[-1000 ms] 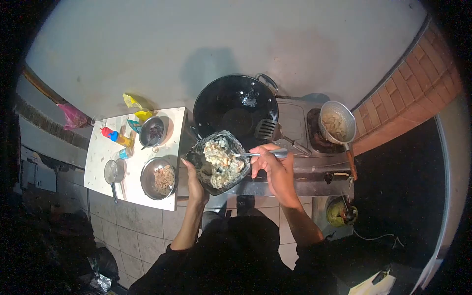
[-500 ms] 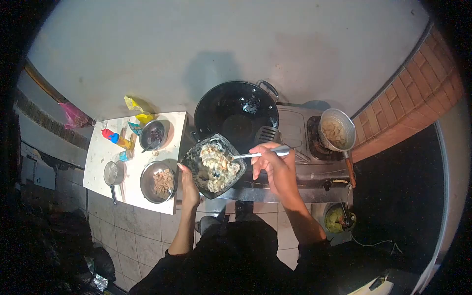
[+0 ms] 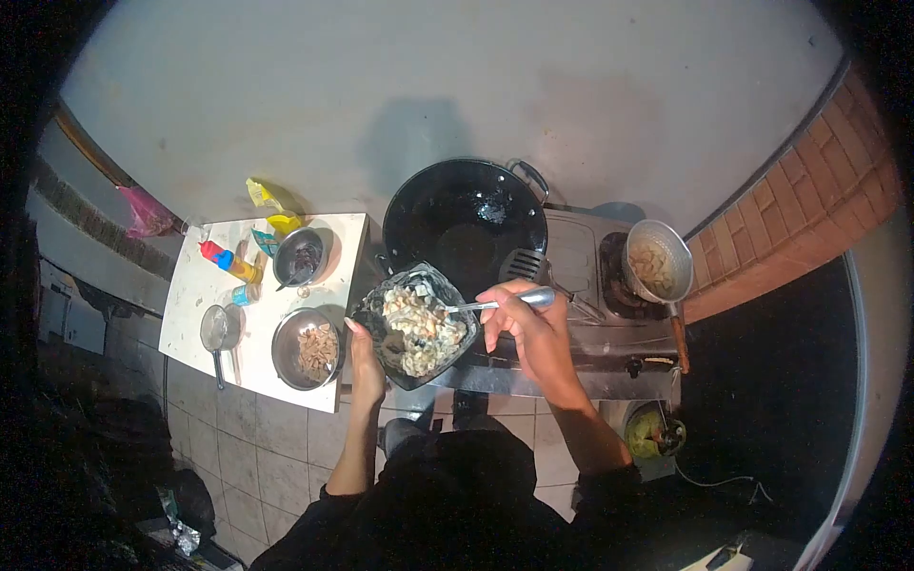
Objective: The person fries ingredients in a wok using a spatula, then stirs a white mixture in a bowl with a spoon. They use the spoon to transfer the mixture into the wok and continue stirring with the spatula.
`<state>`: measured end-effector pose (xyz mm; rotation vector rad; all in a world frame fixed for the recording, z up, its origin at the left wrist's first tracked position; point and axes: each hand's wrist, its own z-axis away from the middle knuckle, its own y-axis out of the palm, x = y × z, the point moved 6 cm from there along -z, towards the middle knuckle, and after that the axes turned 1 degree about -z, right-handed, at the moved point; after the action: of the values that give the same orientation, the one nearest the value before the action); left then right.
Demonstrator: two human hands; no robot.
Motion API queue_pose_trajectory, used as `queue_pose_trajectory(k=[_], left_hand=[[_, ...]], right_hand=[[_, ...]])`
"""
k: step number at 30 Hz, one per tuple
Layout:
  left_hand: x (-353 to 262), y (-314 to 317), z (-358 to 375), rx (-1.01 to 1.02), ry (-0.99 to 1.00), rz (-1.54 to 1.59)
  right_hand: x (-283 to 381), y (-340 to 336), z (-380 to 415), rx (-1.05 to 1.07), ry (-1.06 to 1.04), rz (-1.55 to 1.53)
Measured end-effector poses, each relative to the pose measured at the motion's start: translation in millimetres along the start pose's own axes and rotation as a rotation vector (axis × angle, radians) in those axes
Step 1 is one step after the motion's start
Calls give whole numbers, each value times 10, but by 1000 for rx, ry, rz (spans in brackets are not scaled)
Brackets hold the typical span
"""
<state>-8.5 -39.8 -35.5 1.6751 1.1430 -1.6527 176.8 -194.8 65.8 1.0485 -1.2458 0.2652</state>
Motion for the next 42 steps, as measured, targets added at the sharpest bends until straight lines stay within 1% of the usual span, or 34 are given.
queue_pose_trajectory(k=[6,8,10,11,13,14,16,17,20,21,24,26,28,29,30,32,33,34,35,36,37,38,40,41,42], left_hand=[[-124,-29,20,-25,-27,48],[-47,-40,29,-18,-37,42],[83,-15,9,74,-58,-84],[122,3,28,76,-57,-84],[-98,12,33,-23,-71,79],[-42,12,18,-18,-69,79],[162,3,-22,35,-133,198],[198,-5,-35,39,-131,199],[308,-76,-56,-58,-241,197],[363,-100,-51,-59,-241,200],[548,-214,-22,-90,-207,60],[400,-276,20,-115,-237,105],[374,-356,101,-78,-276,373],[468,-400,128,-48,-263,447],[469,-443,163,-57,-264,450],[471,-620,230,-219,-285,259],[387,-615,246,-178,-271,364],[335,-647,272,-187,-270,366],[313,-698,307,-232,-304,315],[317,-745,340,-275,-338,263],[375,-802,342,-196,-291,244],[388,-830,384,-198,-291,245],[347,-925,460,-314,-359,187],[417,-1003,478,-298,-311,102],[377,-1028,483,-298,-312,102]], right_hand=[[-2,-37,61,-22,12,17],[30,-43,74,-26,4,17],[71,-45,58,-32,-4,15],[96,-46,37,-32,-7,-6],[169,-68,-25,-46,-18,-26],[215,-87,-83,-51,-21,-26],[317,-144,-222,-72,-37,-7],[379,-161,-311,-52,-60,0],[457,-297,-631,-53,-60,30],[455,-346,-750,-33,-66,63],[249,-564,-1150,-12,-28,116],[22,-676,-1334,-38,-4,135],[-366,-821,-1545,-13,-8,488],[-534,-890,-1617,25,-35,595],[-604,-851,-1636,64,-62,700],[-733,-864,-1630,63,-53,914],[-721,-791,-1597,90,-88,998],[-707,-715,-1565,117,-124,1082],[-728,-677,-1548,126,-124,1083],[-699,-585,-1511,162,-249,1154],[-666,-497,-1471,196,-376,1221],[-652,-473,-1459,198,-377,1221],[-477,-354,-1414,174,-413,1209],[-405,-330,-1387,112,-320,1178],[-414,-311,-1383,112,-318,1178]])
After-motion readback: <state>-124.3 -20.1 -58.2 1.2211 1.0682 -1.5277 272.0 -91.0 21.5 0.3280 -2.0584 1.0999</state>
